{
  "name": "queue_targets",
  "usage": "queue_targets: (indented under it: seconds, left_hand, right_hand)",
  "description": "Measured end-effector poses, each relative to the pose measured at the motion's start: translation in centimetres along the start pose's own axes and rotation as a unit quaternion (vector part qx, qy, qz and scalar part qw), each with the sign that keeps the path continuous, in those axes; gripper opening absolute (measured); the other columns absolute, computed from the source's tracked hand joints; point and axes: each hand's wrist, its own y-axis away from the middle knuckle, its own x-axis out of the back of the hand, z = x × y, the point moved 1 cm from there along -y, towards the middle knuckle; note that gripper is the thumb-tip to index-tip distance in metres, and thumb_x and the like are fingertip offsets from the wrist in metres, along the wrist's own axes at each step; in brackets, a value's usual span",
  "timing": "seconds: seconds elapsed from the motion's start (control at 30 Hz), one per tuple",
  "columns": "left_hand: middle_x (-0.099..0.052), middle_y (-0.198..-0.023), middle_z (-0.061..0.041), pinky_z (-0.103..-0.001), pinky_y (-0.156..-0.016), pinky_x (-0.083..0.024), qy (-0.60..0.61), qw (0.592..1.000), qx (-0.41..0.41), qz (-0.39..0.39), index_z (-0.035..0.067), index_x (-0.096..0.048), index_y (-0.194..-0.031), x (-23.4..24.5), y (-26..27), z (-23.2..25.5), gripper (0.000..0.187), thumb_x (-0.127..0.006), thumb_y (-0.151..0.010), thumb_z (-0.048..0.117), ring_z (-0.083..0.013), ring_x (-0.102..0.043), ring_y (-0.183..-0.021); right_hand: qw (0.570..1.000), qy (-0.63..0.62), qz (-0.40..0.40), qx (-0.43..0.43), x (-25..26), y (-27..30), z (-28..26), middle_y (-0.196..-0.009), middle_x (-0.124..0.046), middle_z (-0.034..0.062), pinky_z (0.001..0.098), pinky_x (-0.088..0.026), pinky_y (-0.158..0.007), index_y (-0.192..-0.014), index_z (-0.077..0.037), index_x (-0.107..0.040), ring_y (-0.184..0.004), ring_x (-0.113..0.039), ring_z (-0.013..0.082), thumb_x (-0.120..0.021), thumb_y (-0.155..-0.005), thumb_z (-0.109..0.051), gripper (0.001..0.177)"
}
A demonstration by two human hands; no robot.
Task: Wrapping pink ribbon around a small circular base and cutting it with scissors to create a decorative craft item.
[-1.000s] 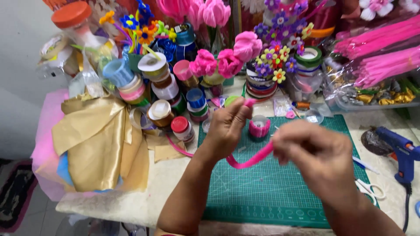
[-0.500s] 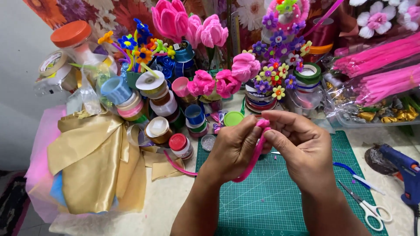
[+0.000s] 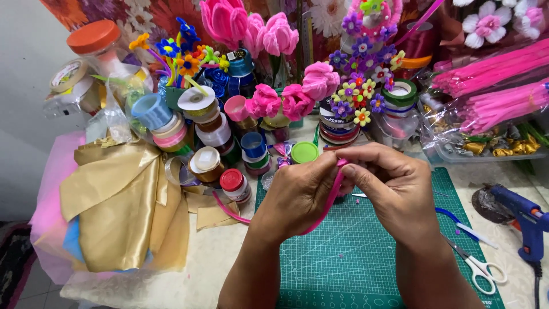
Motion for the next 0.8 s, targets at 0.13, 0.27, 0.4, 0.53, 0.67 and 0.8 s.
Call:
queue_targets:
  seconds: [0.13,0.27,0.4,0.53,0.67,0.8]
  left_hand:
    - [-0.063,-0.075,-0.011,-0.041,-0.047,-0.038,-0.002,1.0,0.005,-0.006,0.008,-0.05,-0.099,0.2,0.0,-0.2,0.029,-0.036,-0.11,0.03,-0.0276,-0.054,-0.052]
    - [-0.061,-0.073,-0.009,-0.041,-0.048,-0.038,-0.009,1.0,0.016,-0.005,0.01,-0.051,-0.098,-0.1,0.1,-0.9,0.026,-0.038,-0.11,0.029,-0.0276,-0.055,-0.053]
    - [-0.067,-0.099,-0.012,-0.044,-0.071,-0.047,-0.028,0.997,0.075,-0.013,0.01,-0.057,-0.122,0.8,-0.4,0.2,0.037,-0.036,-0.107,0.038,-0.0312,-0.066,-0.089]
    - [-0.051,-0.147,-0.018,-0.051,-0.123,-0.033,-0.087,0.986,0.037,0.138,0.006,-0.046,-0.144,1.5,0.7,2.1,0.055,-0.034,-0.109,0.046,-0.0355,-0.045,-0.143]
    - [-0.064,-0.091,-0.011,-0.04,-0.081,-0.046,0.068,0.994,0.03,0.08,0.004,-0.062,-0.094,1.0,0.8,3.4,0.05,-0.029,-0.109,0.039,-0.0276,-0.06,-0.088]
    - [-0.053,-0.151,-0.021,-0.039,-0.122,-0.038,0.327,0.937,0.112,-0.046,0.001,-0.043,-0.149,-0.9,-0.2,2.4,0.084,-0.022,-0.101,0.066,-0.0293,-0.049,-0.146]
  right_hand:
    - [1.0,-0.025,0.002,-0.002,0.1,-0.3,1.2,-0.099,-0.077,0.0176,0.0268,-0.065,-0.062,-0.105,0.007,-0.073,-0.065,-0.073,0.0212,-0.07,-0.09,0.0,0.016]
    - [0.999,0.004,-0.012,0.04,0.2,-0.8,1.8,-0.098,-0.071,0.0117,0.024,-0.057,-0.077,-0.101,-0.001,-0.073,-0.088,-0.067,0.0167,-0.072,-0.093,-0.001,0.009]
    - [0.994,0.078,-0.003,0.079,0.6,-1.3,1.6,-0.096,-0.068,0.0092,0.0276,-0.053,-0.087,-0.097,-0.002,-0.072,-0.093,-0.066,0.018,-0.07,-0.097,-0.006,0.005]
    - [0.987,0.098,0.075,0.1,1.1,-1.1,2.1,-0.098,-0.064,0.0099,0.0275,-0.05,-0.089,-0.098,0.0,-0.069,-0.097,-0.061,0.019,-0.07,-0.101,0.0,0.003]
    - [0.895,0.235,0.215,0.312,0.7,-0.6,2.4,-0.096,-0.057,0.0165,0.0387,-0.046,-0.08,-0.102,0.005,-0.066,-0.09,-0.055,0.0285,-0.067,-0.109,-0.008,0.014]
    - [0.752,0.459,0.165,0.443,1.3,0.8,4.3,-0.107,-0.052,0.0057,0.0483,-0.044,-0.085,-0.11,-0.02,-0.077,-0.096,-0.054,0.0318,-0.057,-0.11,-0.027,0.021]
